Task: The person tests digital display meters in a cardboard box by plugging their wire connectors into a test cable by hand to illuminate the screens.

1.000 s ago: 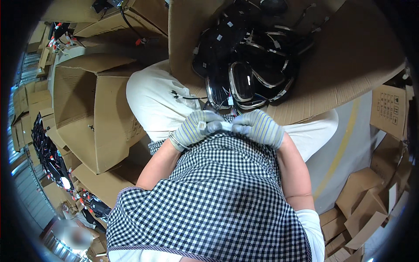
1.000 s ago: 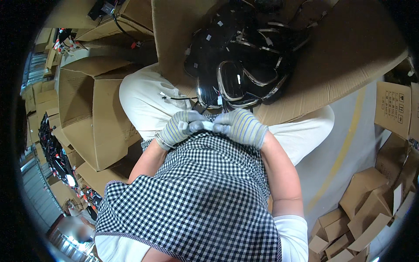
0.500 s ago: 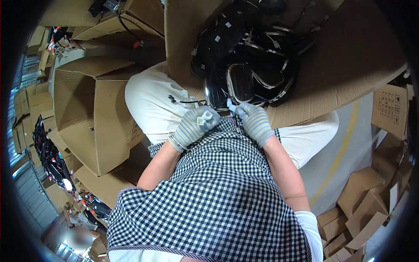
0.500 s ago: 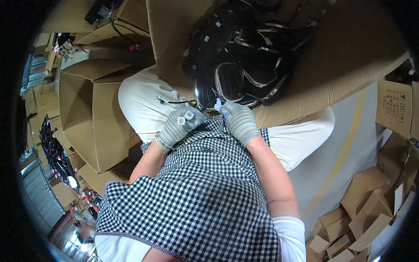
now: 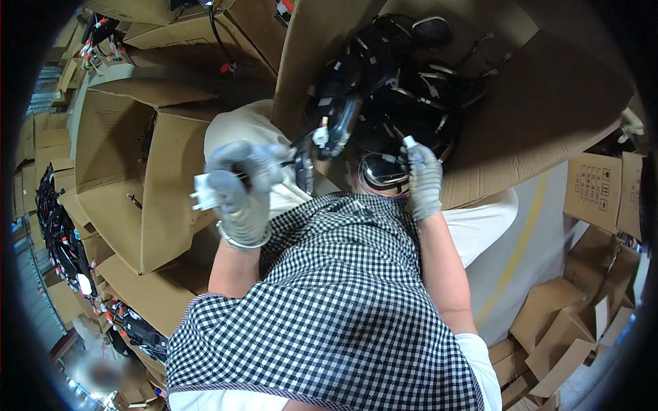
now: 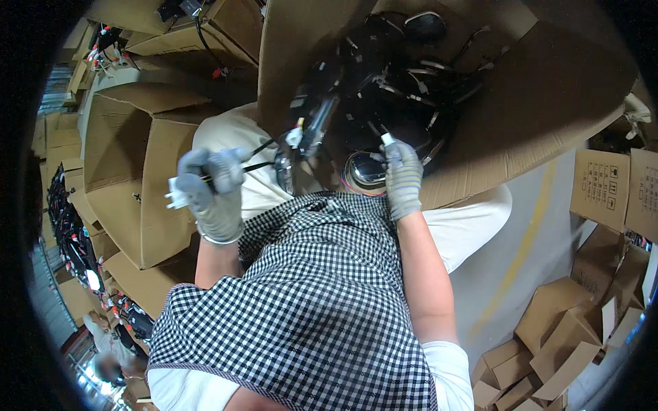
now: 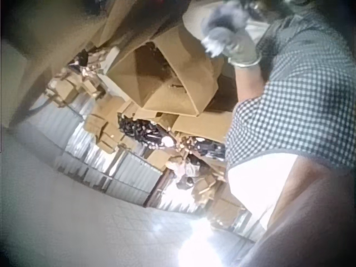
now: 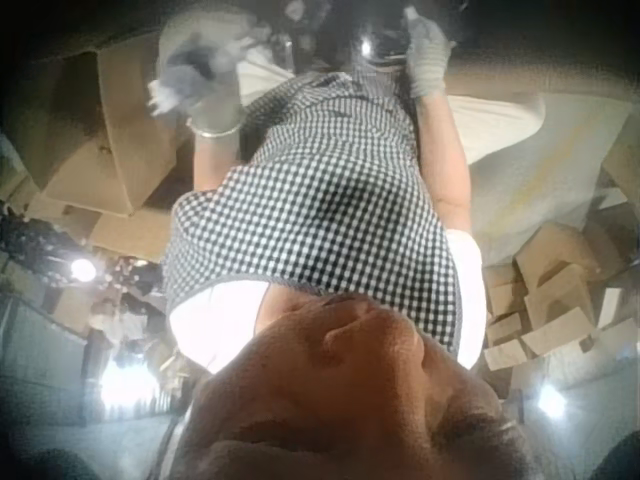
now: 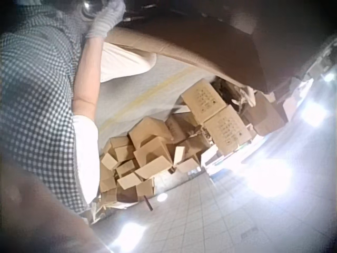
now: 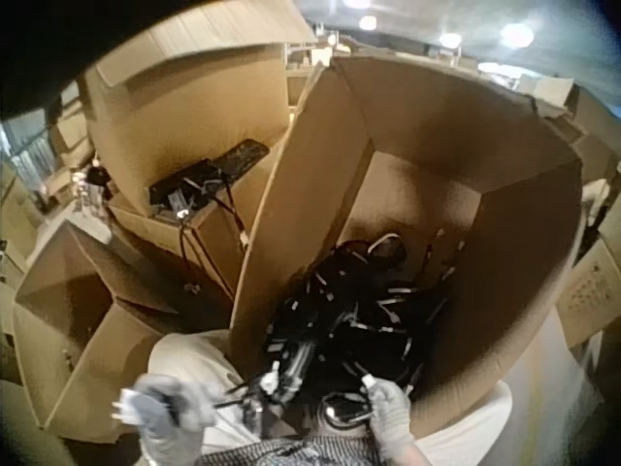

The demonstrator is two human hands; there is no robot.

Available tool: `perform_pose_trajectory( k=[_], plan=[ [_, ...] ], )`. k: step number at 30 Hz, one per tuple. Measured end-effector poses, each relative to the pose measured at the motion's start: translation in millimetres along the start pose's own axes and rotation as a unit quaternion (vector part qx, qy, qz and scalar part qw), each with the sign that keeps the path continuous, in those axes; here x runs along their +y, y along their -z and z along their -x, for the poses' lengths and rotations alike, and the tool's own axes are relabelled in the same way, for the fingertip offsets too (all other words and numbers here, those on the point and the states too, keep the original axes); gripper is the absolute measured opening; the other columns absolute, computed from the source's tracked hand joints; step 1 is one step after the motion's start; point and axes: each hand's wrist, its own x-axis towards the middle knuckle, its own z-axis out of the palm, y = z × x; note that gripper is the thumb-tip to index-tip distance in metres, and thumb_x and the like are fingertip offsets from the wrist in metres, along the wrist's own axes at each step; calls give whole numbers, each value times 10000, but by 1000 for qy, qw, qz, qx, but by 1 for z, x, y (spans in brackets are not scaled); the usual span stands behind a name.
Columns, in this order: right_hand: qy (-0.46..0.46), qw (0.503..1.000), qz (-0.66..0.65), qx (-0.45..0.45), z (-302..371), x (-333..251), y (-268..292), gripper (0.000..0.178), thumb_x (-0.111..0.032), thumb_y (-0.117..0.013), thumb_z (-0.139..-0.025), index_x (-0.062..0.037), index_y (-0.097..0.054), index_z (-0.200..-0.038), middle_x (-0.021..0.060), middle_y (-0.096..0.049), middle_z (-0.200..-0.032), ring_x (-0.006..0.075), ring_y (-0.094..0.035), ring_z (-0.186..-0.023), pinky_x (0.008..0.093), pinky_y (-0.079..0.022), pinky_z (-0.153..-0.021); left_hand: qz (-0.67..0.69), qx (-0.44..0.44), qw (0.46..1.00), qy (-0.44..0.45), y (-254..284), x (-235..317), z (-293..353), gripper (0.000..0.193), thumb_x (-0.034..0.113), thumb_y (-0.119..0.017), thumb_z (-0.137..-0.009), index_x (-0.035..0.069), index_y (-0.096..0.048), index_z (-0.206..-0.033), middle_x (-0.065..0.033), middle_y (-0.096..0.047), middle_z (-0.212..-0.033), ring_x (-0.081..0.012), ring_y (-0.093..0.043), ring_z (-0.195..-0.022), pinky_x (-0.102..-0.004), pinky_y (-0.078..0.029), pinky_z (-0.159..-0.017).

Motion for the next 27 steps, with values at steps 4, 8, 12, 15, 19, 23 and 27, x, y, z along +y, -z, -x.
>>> perform_pose_trajectory(
  k=[4, 8, 12, 15, 19, 23, 27],
  plan=[
    [-88, 984, -120, -96, -15, 17, -38, 188, -194, -585, -907, -57, -638, -1024, 47, -664, -953, 117, -613, -869, 261, -486, -785, 81, -10, 997, -11, 18, 10, -4, 459, 499, -435, -922, 116, -584, -1125, 53, -386, -570, -68, -303, -499, -252, -310, -537],
    [-196, 853, -446, -188, -37, 8, -86, 267, -164, -584, -901, -63, -592, -1147, 58, -646, -1070, 195, -619, -992, 352, -502, -892, 57, -9, 998, 10, 11, 14, 12, 448, 522, -416, -920, 107, -560, -1005, 44, -388, -576, -98, -368, -541, -289, -352, -593],
    [-283, 770, -521, -238, -67, -11, -118, 246, -186, -679, -831, -79, -632, -1048, 80, -655, -1046, 226, -622, -940, 387, -504, -864, 59, -138, 988, 44, 7, 23, 22, 435, 533, -427, -913, 112, -503, -835, 13, -463, -585, -122, -423, -525, -328, -404, -635],
    [-299, 782, -493, -237, -99, -24, -119, 323, -305, -688, -820, -81, -625, -1044, 88, -655, -978, 244, -614, -849, 394, -509, -791, 210, -440, 873, 22, -8, 13, 1, 502, 475, -514, -891, -7, -571, -762, -47, -474, -476, -210, -478, -384, -313, -383, -399],
    [-159, 856, -483, -97, -131, -37, -76, 268, -155, -708, -797, -118, -599, -1039, 18, -609, -762, 136, -576, -633, 247, -472, -555, 168, -507, 845, 11, -22, 14, 2, 381, 355, -505, -932, -3, -632, -906, -37, -586, -613, -193, -587, -558, -344, -463, -558],
    [94, 995, 24, -25, -110, -129, -17, 200, -234, -628, -843, -79, -676, -961, 38, -640, -787, 107, -572, -685, 261, -467, -636, -14, -404, 914, 24, -6, 16, 6, 425, 432, -425, -953, 70, -640, -897, -26, -625, -728, -189, -605, -706, -383, -444, -826],
    [211, 723, 657, -20, -84, -179, -38, 230, -259, -538, -863, -113, -716, -853, 130, -682, -850, 206, -665, -813, 353, -509, -696, -49, -369, 914, 160, -9, -6, 31, 296, 325, -529, -915, 63, -644, -989, -57, -663, -838, -204, -620, -750, -346, -475, -744]
  ],
)
